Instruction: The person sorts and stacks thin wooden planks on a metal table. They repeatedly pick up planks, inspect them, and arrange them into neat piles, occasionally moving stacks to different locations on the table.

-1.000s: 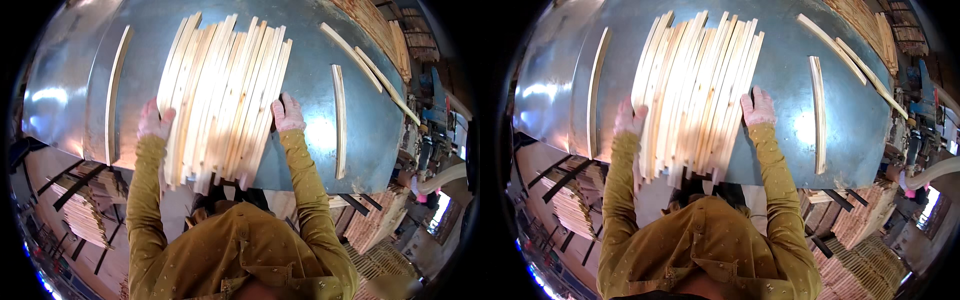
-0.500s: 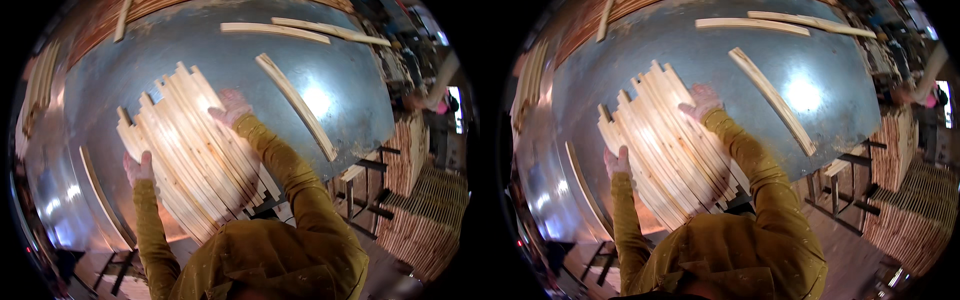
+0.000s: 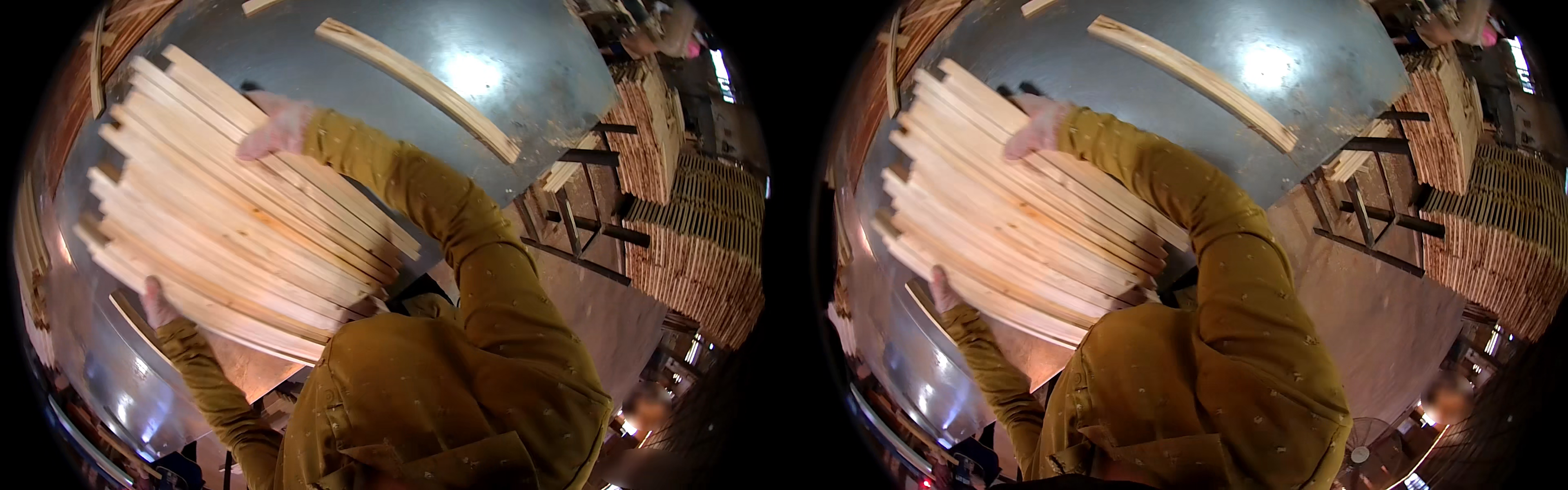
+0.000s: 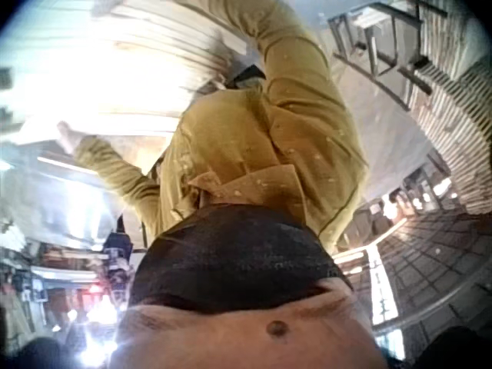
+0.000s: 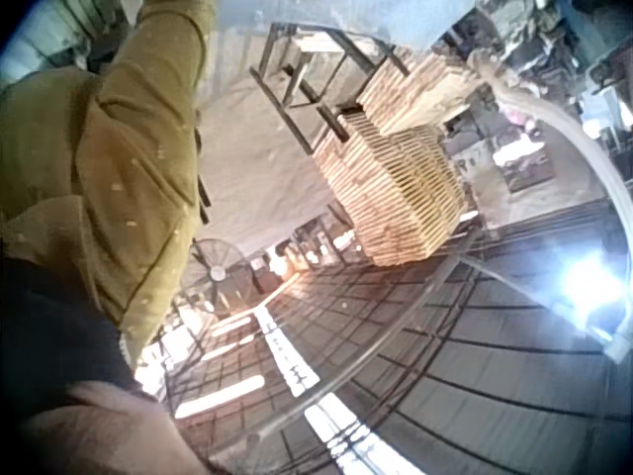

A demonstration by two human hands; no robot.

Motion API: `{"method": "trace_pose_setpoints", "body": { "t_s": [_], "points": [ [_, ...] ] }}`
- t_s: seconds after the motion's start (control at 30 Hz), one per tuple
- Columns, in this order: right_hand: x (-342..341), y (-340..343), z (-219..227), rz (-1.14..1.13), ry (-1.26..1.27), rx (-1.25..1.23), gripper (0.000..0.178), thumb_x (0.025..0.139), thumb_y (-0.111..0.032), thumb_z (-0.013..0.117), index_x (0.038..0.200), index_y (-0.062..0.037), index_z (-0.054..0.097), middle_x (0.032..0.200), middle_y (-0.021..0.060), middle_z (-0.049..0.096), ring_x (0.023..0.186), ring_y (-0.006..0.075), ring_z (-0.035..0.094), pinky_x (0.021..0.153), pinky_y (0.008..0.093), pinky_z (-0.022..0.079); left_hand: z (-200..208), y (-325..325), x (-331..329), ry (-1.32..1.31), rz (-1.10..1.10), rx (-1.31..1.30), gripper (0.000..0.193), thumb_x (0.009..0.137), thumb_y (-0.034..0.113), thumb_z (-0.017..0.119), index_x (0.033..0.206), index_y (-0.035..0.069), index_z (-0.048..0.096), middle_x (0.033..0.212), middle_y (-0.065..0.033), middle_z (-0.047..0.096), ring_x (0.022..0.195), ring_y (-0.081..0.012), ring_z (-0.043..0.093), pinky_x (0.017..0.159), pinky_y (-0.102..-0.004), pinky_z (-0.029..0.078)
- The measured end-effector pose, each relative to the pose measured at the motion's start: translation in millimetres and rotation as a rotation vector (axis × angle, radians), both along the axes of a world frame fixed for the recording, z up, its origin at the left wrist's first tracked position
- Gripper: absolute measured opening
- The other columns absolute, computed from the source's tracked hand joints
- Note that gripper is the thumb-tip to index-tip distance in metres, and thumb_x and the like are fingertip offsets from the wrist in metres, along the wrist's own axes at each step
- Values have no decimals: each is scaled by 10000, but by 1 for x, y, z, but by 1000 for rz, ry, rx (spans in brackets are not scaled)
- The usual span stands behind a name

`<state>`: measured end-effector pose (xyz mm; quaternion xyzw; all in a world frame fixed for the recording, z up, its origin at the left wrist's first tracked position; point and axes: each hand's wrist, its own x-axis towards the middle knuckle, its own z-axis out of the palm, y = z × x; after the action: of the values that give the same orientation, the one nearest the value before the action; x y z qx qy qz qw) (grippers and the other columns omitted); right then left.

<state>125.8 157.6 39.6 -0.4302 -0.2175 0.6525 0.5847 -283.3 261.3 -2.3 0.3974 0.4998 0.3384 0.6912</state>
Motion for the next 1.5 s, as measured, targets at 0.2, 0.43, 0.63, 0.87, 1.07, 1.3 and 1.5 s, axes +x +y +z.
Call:
{"method": "trace_pose_setpoints", "body": {
  "t_s": [0.2, 0.43, 0.63, 0.87, 1.07, 1.3, 1.5],
  "points": [
    [38, 93, 132, 177, 108, 607, 390, 923, -82, 599, 1304, -18, 547, 1152, 192, 644, 1056, 317, 629, 885, 367, 506, 186, 73, 13, 135, 242, 563, 908, 753, 432, 794, 1442, 4, 386, 1345, -168, 535, 1243, -330, 513, 1049, -455, 434],
    [12, 34, 175, 231, -713, 617, 410, 945, -193, 553, 1353, -153, 544, 1386, 218, 496, 1345, 386, 424, 1107, 440, 375, 214, 10, 9, 46, 190, 509, 818, 833, 318, 711, 1488, 25, 318, 1398, -167, 496, 1263, -318, 511, 1059, -415, 437],
    [13, -77, -44, 107, -1564, 488, 581, 932, -4, 453, 1486, -172, 403, 1591, 194, 255, 1449, 345, 312, 1211, 388, 261, 40, -57, 28, -109, 99, 6, 754, 902, 221, 640, 1528, 42, 260, 1445, -166, 463, 1280, -307, 509, 1068, -381, 439],
    [58, -63, -68, 309, -1591, 419, 498, 956, -289, 597, 1429, -165, 502, 1361, 167, 580, 1316, 306, 504, 1138, 360, 370, 5, -51, 38, 602, -60, 282, 671, 931, 233, 603, 1504, 21, 325, 1409, -192, 515, 1271, -307, 524, 1063, -368, 431],
    [6, -51, -61, 107, -1259, -128, 628, 970, -379, 521, 1500, -80, 366, 1428, 224, 504, 1316, 368, 484, 1149, 390, 318, -1, -68, 60, 791, -7, 401, 572, 903, 282, 624, 1402, 38, 487, 1369, -210, 551, 1256, -359, 530, 1060, -386, 414],
    [-36, -90, -47, 101, -1157, 77, 616, 969, -196, 524, 1508, 9, 309, 1435, 223, 485, 1320, 353, 475, 1101, 372, 374, -24, -125, 16, 852, 74, 227, 588, 942, 246, 615, 1473, 74, 430, 1469, -179, 471, 1349, -319, 459, 1117, -382, 375],
    [-64, -135, -70, 36, -1244, 32, 673, 972, -195, 532, 1540, 7, 233, 1426, 235, 479, 1319, 345, 481, 1091, 362, 390, 58, -101, -44, 1454, -496, 64, 673, 910, 420, 646, 1454, 79, 446, 1457, -200, 471, 1350, -311, 460, 1081, -410, 419]
  ]
}}
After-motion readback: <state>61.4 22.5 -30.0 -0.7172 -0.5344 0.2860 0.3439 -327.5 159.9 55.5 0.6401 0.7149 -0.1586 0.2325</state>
